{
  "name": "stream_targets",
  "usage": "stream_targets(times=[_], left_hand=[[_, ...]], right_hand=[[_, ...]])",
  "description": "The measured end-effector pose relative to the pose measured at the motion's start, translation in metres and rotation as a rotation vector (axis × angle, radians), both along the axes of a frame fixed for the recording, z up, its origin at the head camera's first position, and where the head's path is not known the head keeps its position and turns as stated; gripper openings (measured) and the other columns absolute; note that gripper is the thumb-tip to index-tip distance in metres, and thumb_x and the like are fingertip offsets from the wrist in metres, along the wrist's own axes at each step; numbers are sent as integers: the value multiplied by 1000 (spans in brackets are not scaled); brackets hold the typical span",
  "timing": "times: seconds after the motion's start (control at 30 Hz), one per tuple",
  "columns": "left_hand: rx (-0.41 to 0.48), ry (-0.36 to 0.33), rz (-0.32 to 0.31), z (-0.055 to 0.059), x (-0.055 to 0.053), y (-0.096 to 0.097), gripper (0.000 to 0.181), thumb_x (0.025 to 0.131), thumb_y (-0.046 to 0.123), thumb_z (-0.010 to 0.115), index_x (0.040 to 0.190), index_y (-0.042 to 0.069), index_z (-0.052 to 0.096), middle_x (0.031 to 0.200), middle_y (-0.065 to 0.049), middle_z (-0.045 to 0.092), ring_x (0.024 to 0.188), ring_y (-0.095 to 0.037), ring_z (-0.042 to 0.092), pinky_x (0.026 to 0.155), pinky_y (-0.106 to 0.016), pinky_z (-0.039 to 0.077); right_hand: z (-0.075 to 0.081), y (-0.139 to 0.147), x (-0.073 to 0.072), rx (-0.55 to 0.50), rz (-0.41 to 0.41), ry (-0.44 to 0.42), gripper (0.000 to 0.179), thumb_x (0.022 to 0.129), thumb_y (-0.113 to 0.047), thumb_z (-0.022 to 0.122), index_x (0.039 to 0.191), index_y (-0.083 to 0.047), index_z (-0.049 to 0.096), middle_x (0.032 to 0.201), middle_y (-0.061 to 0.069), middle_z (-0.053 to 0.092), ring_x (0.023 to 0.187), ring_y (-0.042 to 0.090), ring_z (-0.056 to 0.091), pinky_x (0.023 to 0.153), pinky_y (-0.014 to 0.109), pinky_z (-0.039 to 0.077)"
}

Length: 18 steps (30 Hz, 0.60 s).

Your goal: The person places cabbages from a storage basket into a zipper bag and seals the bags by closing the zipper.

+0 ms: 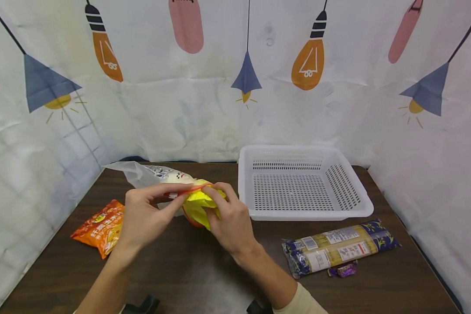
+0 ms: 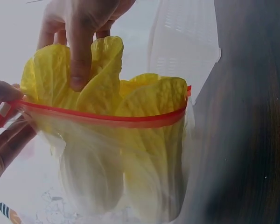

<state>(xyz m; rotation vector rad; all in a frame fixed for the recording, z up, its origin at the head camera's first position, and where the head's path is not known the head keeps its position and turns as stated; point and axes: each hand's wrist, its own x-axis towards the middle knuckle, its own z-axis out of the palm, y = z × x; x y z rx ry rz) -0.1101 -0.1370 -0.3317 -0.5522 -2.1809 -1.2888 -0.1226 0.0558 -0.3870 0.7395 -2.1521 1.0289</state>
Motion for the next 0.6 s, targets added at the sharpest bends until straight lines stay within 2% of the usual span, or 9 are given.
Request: stream_targets(times=[0.23, 0.5, 0.6], left_hand=[[22, 69, 38, 0, -2, -1, 25, 84, 0, 84, 104, 14, 85, 98, 2, 82, 87, -13, 77, 78, -14, 59], [51, 135, 92, -1, -3, -1, 23, 85, 1, 83, 105, 11, 84, 100, -2, 82, 85, -14, 78, 76, -14, 59], [85, 140, 107, 0, -3, 0, 22, 85, 1, 83, 104, 10, 85, 98, -3, 82, 83, -11, 77, 74, -15, 59]], right_hand=[[7, 1, 1, -15, 50, -138, 60, 82, -12, 89, 130, -8, 53, 125, 6, 56, 112, 20, 62, 95, 35, 60], [20, 11, 3, 41, 90, -309, 72, 77, -19, 93, 137, -15, 53, 136, 5, 48, 119, 20, 54, 97, 38, 58], [26, 18, 2, 40, 125, -378, 73, 75, -18, 93, 136, -16, 51, 133, 4, 48, 116, 19, 54, 94, 37, 59]])
